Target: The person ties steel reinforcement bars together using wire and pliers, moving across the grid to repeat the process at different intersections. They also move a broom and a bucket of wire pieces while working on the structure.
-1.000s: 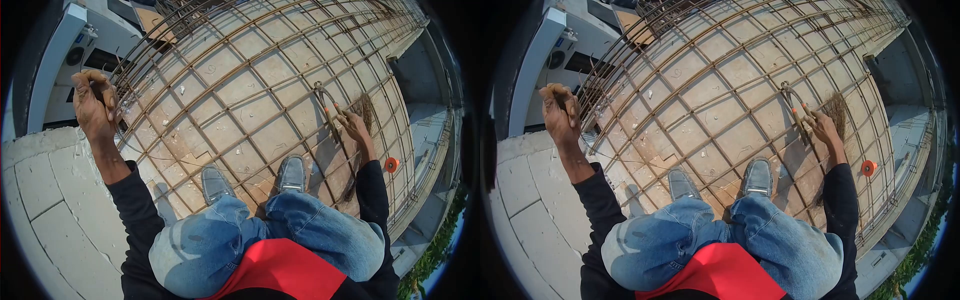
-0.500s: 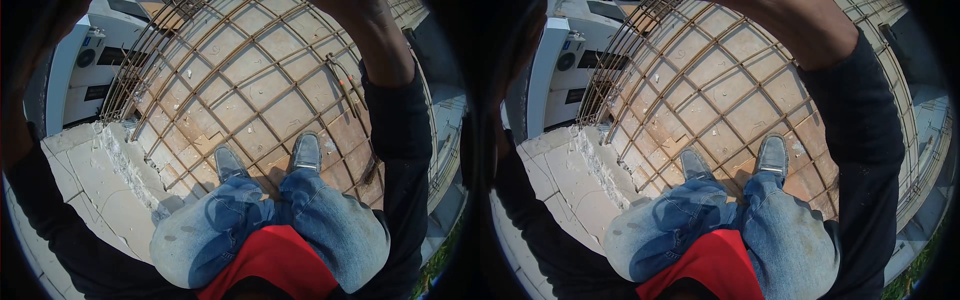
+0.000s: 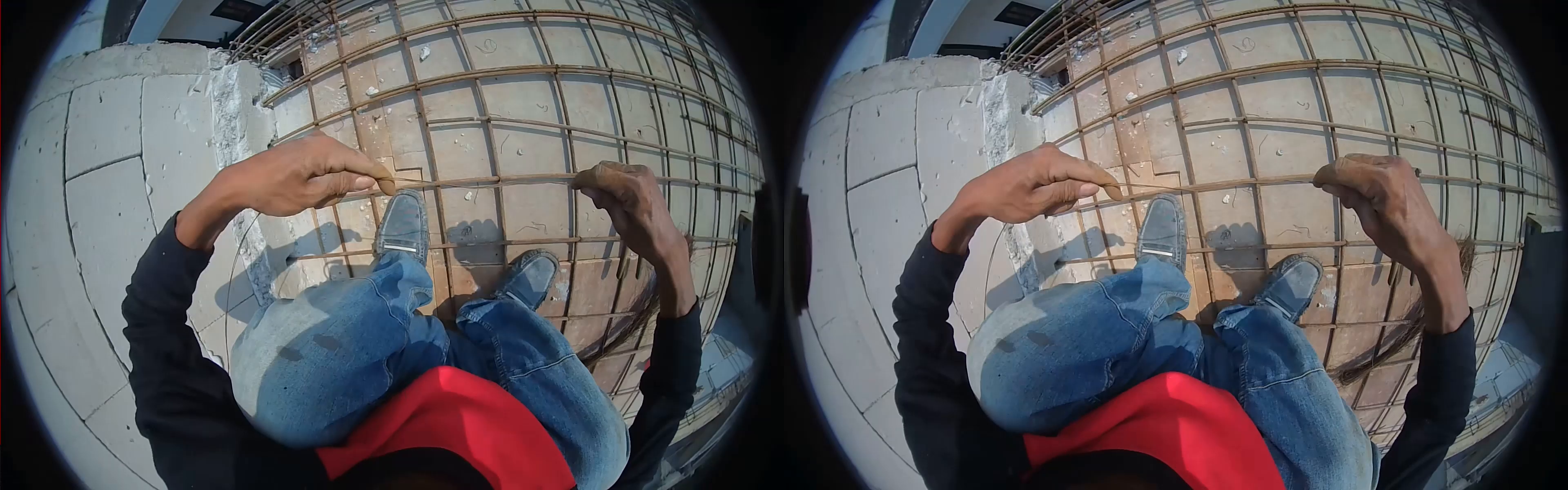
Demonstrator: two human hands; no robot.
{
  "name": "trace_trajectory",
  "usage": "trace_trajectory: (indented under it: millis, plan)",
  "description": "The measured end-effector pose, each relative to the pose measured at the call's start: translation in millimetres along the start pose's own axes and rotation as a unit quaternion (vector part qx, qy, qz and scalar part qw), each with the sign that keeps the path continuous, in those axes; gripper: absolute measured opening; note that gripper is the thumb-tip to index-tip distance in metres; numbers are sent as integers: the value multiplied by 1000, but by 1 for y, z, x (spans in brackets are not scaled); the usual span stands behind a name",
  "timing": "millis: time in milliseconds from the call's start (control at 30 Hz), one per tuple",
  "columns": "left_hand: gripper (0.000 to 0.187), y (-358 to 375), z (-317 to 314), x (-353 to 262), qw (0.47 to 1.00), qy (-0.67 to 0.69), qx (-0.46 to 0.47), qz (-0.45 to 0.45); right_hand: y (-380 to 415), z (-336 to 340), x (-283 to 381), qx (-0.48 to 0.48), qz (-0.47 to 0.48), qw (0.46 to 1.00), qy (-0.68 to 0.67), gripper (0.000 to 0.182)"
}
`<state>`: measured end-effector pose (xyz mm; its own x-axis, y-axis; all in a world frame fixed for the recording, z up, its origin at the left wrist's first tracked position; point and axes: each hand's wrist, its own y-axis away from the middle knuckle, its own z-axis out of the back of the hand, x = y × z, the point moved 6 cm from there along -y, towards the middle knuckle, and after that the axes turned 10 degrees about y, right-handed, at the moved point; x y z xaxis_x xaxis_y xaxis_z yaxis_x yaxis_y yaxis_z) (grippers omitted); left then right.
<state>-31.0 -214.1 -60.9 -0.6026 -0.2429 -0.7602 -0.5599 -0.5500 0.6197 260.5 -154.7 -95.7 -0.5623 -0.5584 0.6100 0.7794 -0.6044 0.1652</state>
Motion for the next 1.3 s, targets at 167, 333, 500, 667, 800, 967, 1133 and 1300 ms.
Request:
trace_trajectory:
  millis: [167, 333, 500, 667, 800, 967, 1133, 1300]
  plan:
    - [36, -3, -97, 112, 984, 129, 57, 113, -14, -52, 20, 85, 83, 993, 19, 18]
    - [46, -29, -129, 97, 977, 195, -73, -35, -54, -47, 53, 155, 131, 976, 84, 20]
    - [30, -41, -105, 86, 894, 360, -251, -95, -120, -72, 96, 214, 221, 941, 142, 21]
    - [23, 16, -131, 183, 740, 445, -503, -26, -201, -125, 140, -9, 397, 910, 118, 21]
    - [24, 43, -201, 266, 581, 572, -572, 89, -268, -206, 130, 117, 230, 966, 11, 27]
    - [21, 14, -220, 288, 459, 673, -569, 112, -296, -298, 146, 151, 221, 963, 7, 27]
    - [13, -1, -216, 305, 347, 759, -550, 42, -309, -331, 174, 93, 221, 965, 109, 23]
    - [15, 1, -196, 308, 324, 798, -509, -21, -307, -351, 196, 114, 293, 920, 235, 24]
